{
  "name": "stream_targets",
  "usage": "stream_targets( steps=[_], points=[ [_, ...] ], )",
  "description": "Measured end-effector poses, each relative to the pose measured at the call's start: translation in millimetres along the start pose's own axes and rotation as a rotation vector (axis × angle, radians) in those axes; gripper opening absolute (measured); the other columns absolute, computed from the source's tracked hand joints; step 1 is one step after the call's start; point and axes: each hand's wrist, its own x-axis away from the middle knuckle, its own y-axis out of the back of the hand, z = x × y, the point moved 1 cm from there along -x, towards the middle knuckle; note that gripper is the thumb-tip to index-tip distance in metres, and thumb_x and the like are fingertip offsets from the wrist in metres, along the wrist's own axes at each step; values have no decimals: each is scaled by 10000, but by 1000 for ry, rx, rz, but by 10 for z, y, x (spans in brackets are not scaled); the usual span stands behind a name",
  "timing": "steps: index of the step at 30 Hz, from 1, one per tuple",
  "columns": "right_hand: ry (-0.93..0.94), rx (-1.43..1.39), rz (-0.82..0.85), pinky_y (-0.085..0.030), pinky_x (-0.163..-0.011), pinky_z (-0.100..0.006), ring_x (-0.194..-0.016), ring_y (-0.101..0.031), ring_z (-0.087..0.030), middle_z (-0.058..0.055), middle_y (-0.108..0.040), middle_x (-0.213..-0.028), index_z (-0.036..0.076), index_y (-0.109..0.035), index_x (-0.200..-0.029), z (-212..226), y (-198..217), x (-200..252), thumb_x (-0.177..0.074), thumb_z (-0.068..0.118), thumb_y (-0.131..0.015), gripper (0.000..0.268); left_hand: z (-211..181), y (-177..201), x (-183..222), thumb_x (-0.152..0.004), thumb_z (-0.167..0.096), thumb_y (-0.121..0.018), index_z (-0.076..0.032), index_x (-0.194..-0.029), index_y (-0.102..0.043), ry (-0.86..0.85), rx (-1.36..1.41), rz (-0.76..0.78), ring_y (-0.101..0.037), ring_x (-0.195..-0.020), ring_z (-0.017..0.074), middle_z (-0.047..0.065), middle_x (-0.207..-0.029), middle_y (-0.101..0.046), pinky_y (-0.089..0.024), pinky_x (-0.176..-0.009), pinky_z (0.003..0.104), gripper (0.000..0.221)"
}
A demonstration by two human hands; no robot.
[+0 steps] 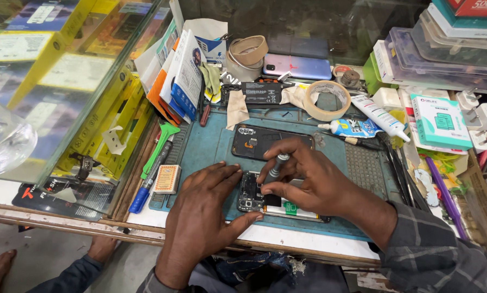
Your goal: The person disassembles a smartphone by prying open the back cover and removing the battery. They then use a screwdriver to remove screws from the internal frame and separate the screen assembly from the main body.
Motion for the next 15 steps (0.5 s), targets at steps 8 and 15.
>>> stream_targets(
  steps=[8,15],
  points=[
    [73,-10,41,-647,-776,-308,-995,-796,-181,-126,-716,-1109,67,-430,-1303,38,-21,19,-927,75,-759,500,26,10,8,-732,-525,-816,-11,-1225,-694,-13,34,3,-534,-1307,353,153,-1313,-669,-377,-1080,470,722],
    [88,-14,102,-647,-737,-295,-988,-804,-190,-116,-742,-1108,72,-440,-1310,82,-13,20,-947,94,-747,476,19,9,-5,-747,-436,-808,-34,-1243,-698,17,36,35,-532,-1328,316,121,-1308,-685,-371,-1088,459,647]
  ],
)
